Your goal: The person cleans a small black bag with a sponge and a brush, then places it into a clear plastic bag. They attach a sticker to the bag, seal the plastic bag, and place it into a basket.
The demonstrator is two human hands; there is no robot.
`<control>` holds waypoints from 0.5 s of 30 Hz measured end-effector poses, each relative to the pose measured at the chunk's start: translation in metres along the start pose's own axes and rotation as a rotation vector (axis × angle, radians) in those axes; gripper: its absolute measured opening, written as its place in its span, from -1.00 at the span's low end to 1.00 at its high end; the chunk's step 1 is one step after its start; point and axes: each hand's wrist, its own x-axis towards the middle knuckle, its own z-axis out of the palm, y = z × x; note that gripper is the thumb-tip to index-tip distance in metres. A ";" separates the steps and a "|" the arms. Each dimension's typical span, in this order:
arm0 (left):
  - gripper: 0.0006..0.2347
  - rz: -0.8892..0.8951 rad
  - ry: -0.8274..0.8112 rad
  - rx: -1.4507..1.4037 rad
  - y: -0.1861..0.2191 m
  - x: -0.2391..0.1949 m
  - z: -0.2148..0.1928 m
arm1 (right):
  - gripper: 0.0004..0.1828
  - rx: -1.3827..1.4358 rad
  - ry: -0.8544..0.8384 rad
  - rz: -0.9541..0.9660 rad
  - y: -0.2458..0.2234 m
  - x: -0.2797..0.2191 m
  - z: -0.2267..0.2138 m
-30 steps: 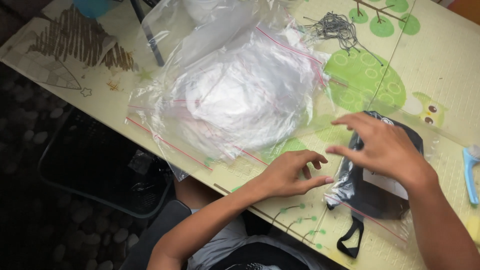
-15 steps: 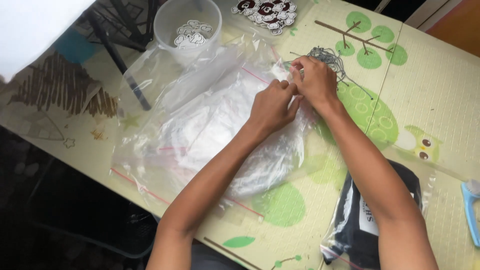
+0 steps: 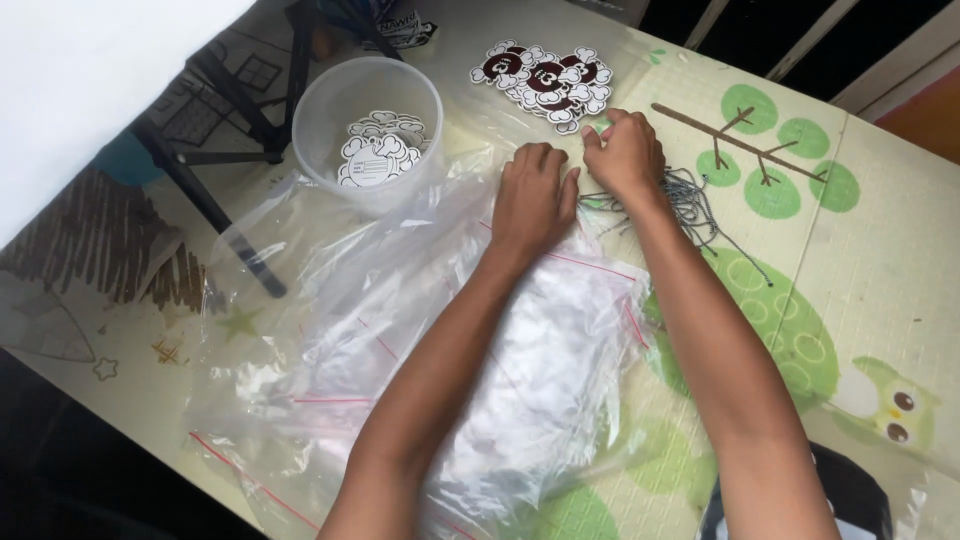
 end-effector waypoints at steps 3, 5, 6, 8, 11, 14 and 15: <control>-0.78 -0.040 -0.008 -0.011 -0.008 -0.002 0.006 | -0.38 -0.014 0.004 0.054 -0.007 0.006 0.004; -0.78 -0.025 0.002 -0.040 0.001 -0.002 -0.007 | -0.33 -0.038 0.020 0.093 -0.016 0.008 0.003; -0.76 0.006 0.011 -0.078 0.006 -0.001 -0.013 | -0.28 -0.064 0.049 0.142 -0.020 0.010 0.002; -0.76 0.005 0.026 -0.069 0.008 -0.001 -0.017 | -0.30 -0.029 0.086 0.148 -0.014 0.015 0.008; -0.71 -0.029 0.034 -0.061 0.008 -0.002 -0.014 | -0.33 0.011 0.171 0.140 -0.009 0.016 0.013; -0.61 -0.081 0.026 -0.024 0.007 -0.002 -0.007 | -0.33 0.026 0.203 0.110 -0.010 0.014 0.013; -0.56 -0.102 0.023 0.008 0.007 -0.002 -0.005 | -0.33 0.030 0.186 0.096 -0.011 0.013 0.012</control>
